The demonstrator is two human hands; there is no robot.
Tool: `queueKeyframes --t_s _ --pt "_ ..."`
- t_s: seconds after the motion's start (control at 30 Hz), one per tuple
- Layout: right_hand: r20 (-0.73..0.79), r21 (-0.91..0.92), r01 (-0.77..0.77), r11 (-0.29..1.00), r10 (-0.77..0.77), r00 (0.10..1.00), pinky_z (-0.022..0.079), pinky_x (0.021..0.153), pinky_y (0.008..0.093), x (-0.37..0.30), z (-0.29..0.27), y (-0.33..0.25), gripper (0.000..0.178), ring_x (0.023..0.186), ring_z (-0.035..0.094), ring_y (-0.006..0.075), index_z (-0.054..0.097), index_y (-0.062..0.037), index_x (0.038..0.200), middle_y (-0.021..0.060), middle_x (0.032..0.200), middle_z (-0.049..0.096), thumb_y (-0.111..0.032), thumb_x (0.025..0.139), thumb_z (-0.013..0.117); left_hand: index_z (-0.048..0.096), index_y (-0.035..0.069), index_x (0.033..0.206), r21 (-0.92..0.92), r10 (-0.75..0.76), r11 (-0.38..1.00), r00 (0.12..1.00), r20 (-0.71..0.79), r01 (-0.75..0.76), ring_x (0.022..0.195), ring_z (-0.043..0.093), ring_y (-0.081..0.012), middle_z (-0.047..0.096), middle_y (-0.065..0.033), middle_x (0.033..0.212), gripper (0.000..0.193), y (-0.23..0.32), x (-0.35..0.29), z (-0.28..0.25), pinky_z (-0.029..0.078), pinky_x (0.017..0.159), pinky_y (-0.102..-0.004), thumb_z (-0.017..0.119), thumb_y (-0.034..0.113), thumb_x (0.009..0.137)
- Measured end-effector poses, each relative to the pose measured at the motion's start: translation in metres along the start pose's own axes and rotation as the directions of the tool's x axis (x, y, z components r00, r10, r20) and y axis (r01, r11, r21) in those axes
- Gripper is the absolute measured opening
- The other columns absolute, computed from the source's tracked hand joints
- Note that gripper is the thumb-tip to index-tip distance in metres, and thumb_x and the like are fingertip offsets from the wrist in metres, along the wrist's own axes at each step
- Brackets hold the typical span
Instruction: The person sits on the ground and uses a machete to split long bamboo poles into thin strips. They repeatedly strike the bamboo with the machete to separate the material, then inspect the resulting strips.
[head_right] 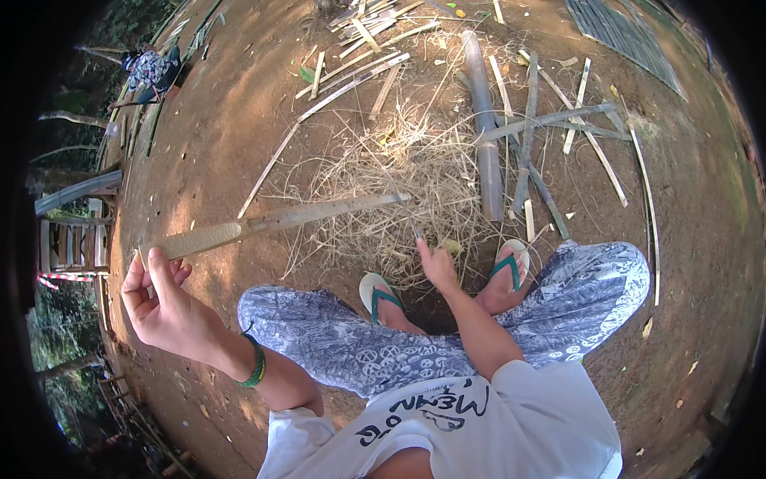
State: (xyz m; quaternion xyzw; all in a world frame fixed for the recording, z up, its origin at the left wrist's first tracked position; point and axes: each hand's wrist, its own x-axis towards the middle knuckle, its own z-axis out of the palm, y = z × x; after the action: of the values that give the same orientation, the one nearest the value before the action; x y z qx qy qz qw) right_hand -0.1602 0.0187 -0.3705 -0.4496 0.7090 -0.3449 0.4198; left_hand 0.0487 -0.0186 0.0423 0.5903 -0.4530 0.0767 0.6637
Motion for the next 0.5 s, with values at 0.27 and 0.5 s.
queueKeyframes --t_s 0.27,0.5 --pt "0.201 0.109 -0.054 0.993 0.031 0.979 0.048 0.066 0.0448 0.003 -0.024 -0.101 0.078 0.063 0.061 0.0298 0.069 0.0089 0.094 0.0167 0.062 0.061 -0.066 0.094 0.047 0.062 -0.007 0.1 0.015 0.034 0.999 0.999 -0.002 -0.034 0.062 0.063 -0.0078 0.066 -0.0087 0.073 0.016 -0.007 -0.003 0.005 0.055 0.051 -0.0189 0.071 0.002 0.089" --pt "-0.103 -0.219 -0.101 0.97 0.08 0.991 0.045 0.056 0.0403 0.011 -0.001 0.054 0.076 0.056 0.06 0.0254 0.066 0.0054 0.079 0.0121 0.058 0.058 -0.067 0.094 0.046 0.061 -0.006 0.099 -0.085 0.042 0.996 0.997 0.063 -0.037 0.062 0.063 -0.0079 0.066 -0.0085 0.073 0.016 0.011 0.002 0.017 0.056 0.054 -0.019 0.071 0.002 0.089"
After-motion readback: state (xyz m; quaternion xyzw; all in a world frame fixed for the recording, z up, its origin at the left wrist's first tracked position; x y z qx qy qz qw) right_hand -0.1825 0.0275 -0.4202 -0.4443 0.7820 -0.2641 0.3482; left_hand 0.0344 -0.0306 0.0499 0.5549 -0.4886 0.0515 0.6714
